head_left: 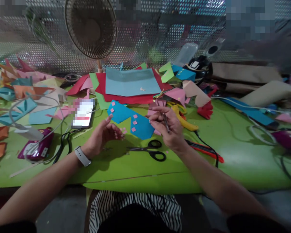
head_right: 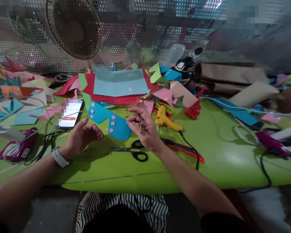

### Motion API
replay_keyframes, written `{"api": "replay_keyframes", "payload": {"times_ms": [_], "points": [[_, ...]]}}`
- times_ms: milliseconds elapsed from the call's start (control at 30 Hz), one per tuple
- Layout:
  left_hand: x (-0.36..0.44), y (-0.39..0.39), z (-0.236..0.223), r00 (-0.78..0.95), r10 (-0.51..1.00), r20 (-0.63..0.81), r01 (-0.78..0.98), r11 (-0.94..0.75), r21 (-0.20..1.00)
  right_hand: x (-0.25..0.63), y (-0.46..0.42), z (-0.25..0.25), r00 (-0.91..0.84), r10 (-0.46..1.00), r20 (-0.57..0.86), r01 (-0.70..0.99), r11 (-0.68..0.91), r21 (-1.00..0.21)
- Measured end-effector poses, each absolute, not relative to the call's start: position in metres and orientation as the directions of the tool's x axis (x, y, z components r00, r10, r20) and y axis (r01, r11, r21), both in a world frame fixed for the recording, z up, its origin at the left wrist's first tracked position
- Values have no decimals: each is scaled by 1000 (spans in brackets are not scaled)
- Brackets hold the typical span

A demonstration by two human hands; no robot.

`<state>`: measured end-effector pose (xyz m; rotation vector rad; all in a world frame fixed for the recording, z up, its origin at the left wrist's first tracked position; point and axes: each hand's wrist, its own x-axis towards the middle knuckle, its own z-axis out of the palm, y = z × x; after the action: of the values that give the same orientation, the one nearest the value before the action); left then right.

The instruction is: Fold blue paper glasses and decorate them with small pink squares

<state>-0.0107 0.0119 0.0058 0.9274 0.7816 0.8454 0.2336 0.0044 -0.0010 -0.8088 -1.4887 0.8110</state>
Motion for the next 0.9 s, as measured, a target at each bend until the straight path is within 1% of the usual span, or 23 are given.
{"api": "replay_keyframes", "payload": {"times_ms": [67, 133, 200, 267, 333, 400, 533, 633, 700, 733, 800, 900], "points": [[-14, 16, 8, 378, 910, -171, -301, 296, 907, 240, 9, 2, -93, 834, 544, 32, 549, -835], [-15, 20, 9, 309, 939, -152, -353, 262, 898, 245, 13, 4, -136, 829, 543, 25, 551, -834], [-16, 23, 9, 248, 958, -141, -408, 235, 882, 249, 15, 6, -203, 837, 508, 27, 523, -852], [-17, 26, 8, 223, 963, -149, -438, 235, 868, 251, 17, 7, -292, 848, 442, 63, 478, -876], [-17, 27, 7, 203, 967, -152, -439, 228, 869, 252, 19, 8, -363, 850, 381, 124, 450, -884], [-17, 27, 6, 178, 974, -143, -418, 207, 884, 252, 22, 8, -376, 846, 378, 177, 466, -867], [-18, 24, 7, 135, 982, -131, -400, 175, 900, 249, 31, 6, -266, 860, 435, 239, 496, -835], [-18, 25, 8, 153, 975, -159, -406, 209, 890, 247, 37, 11, -63, 881, 470, 215, 472, -855], [-19, 27, 8, 156, 968, -197, -434, 247, 867, 248, 40, 16, 92, 882, 462, 199, 439, -876], [-20, 28, 8, 156, 964, -215, -454, 263, 851, 250, 41, 19, 137, 884, 446, 205, 415, -886], [-20, 31, 8, 161, 956, -244, -493, 292, 820, 253, 41, 24, 133, 907, 399, 247, 360, -900], [-21, 32, 6, 173, 950, -261, -517, 314, 796, 253, 39, 25, -3, 953, 303, 307, 289, -907]]}}
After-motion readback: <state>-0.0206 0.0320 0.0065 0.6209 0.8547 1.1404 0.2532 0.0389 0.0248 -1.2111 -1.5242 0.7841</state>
